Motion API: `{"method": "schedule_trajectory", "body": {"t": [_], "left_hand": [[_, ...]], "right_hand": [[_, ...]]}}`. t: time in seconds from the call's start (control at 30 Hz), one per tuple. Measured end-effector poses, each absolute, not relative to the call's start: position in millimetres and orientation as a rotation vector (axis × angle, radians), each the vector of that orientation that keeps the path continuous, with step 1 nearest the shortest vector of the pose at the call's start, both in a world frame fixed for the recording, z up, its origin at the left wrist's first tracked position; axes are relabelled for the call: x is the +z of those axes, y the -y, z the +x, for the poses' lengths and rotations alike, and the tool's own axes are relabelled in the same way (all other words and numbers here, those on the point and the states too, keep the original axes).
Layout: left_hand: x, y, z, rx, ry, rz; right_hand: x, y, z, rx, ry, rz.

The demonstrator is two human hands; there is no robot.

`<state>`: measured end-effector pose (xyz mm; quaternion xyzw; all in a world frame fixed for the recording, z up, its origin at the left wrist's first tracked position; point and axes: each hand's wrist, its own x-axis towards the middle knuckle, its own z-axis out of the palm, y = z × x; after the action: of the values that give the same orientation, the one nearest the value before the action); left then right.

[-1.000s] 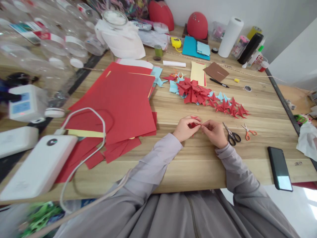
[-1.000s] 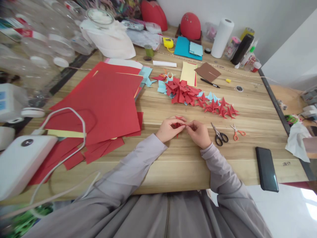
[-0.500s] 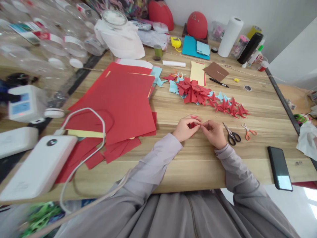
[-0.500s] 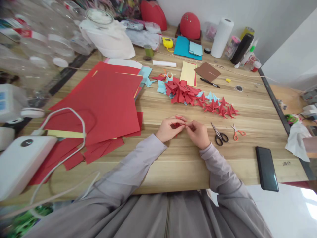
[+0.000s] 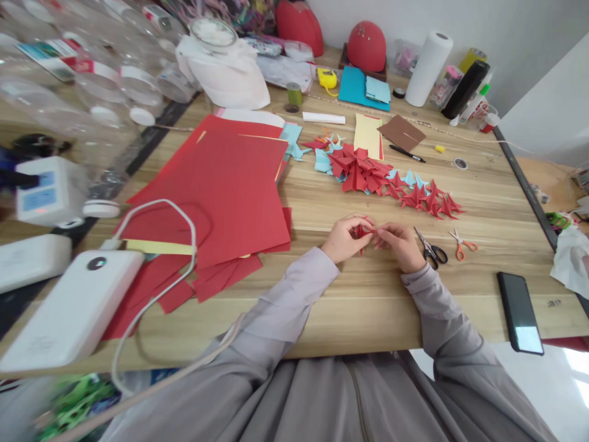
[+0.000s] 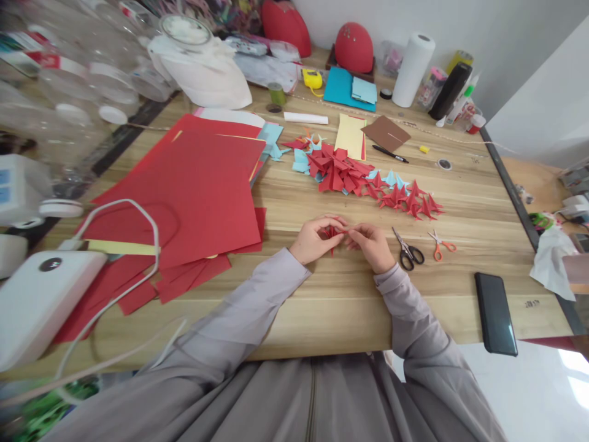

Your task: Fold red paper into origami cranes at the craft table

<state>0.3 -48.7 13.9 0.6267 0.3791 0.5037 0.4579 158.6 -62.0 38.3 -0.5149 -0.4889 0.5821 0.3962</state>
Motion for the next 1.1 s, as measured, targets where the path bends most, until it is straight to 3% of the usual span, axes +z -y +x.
{"method": "schedule_trajectory", "body": {"t": [0.63,1.1], "left_hand": [[8,48,2,1.225,-0.941,1.526],[7,48,3,1.194,-1.008,1.57]], "right_hand": [[28,64,155,1.2,1.481,-1.32],[29,62,156,1.314,1.368,-1.311]]}}
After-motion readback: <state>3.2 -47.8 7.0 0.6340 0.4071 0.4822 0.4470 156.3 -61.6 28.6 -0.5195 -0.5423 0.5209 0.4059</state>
